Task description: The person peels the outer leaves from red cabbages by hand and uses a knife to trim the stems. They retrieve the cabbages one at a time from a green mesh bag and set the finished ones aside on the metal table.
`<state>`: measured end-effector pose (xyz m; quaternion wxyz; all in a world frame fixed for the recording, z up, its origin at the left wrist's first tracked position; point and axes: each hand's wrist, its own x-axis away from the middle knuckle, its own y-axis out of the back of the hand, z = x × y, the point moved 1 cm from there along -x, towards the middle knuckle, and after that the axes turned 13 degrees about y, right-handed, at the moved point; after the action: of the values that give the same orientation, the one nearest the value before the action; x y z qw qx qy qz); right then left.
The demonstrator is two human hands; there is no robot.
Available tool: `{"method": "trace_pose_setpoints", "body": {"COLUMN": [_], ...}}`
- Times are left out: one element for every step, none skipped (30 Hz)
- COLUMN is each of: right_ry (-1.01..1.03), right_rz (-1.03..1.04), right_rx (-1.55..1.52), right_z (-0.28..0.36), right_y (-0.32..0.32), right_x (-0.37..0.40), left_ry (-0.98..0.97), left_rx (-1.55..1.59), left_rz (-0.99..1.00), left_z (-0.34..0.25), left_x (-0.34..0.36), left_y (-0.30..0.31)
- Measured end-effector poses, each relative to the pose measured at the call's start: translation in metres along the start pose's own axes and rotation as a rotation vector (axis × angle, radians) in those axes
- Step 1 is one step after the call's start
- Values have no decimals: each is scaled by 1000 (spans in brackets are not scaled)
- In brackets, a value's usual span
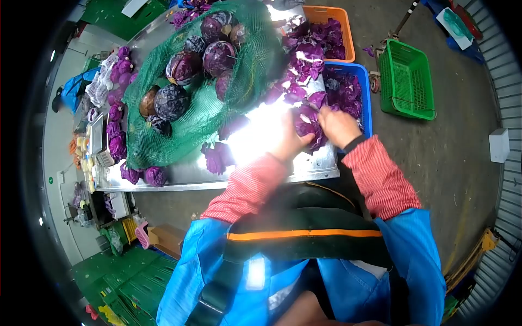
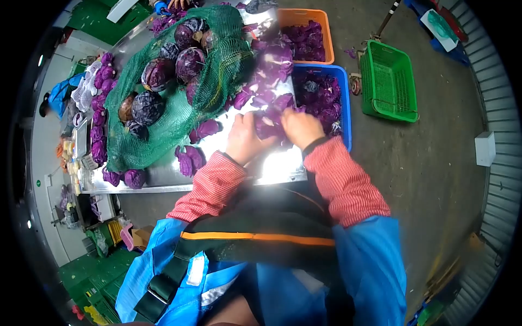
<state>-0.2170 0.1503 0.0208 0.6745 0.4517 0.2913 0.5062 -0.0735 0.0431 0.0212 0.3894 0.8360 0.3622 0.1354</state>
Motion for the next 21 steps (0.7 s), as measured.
{"method": "trace_pose_setpoints", "body": {"right_ry": [-7,-11,-85,-142,-157,-172,-185,-200,-185,-169,-105,-142,-181,-215,-265,-306,-265,-228,-162,-101,-54], "right_rz": [-32,-61,-94,-230,-269,-310,-289,-227,-221,-218,-295,-277,-256,-241,-270,-229,-247,-277,-247,-217,-82], "right_rx": [-62,-123,-120,-165,-196,-227,-349,-414,-416,-417,-364,-334,-300,-262,-214,-241,-218,-192,-192,-190,-221], "right_z": [8,14,14,9,5,1,-2,-4,-6,-7,-5,-7,-13,-18,-18,-16,-7,10,33,57,72], "right_y": [-3,-5,-3,-6,-4,-2,-9,-19,-35,-52,-68,-72,-74,-73,-62,-50,-42,-25,-11,1,10], "right_x": [5,8,7,7,6,2,-4,-10,-14,-18,-18,-18,-20,-19,-18,-21,-16,-14,-8,0,7], "left_ry": [49,15,-17,-44,-32,-50,-70,-78,-86,-83,-24,32,141,192,242,291,303,291,279,268,257], "left_rx": [20,18,19,21,30,90,147,187,227,250,374,502,733,826,922,1018,1033,1028,1022,1016,1011], "left_rz": [69,67,60,64,80,81,84,90,96,105,122,132,141,143,140,132,123,121,119,117,122], "left_z": [-1,-2,-4,-6,-8,-4,0,5,9,14,17,19,18,19,19,19,21,23,25,27,31], "left_x": [-3,-2,0,5,8,11,15,19,22,25,30,35,40,42,43,44,47,45,43,41,40], "left_y": [9,13,16,19,24,24,23,24,26,28,28,27,22,23,24,25,23,21,19,17,16]}}
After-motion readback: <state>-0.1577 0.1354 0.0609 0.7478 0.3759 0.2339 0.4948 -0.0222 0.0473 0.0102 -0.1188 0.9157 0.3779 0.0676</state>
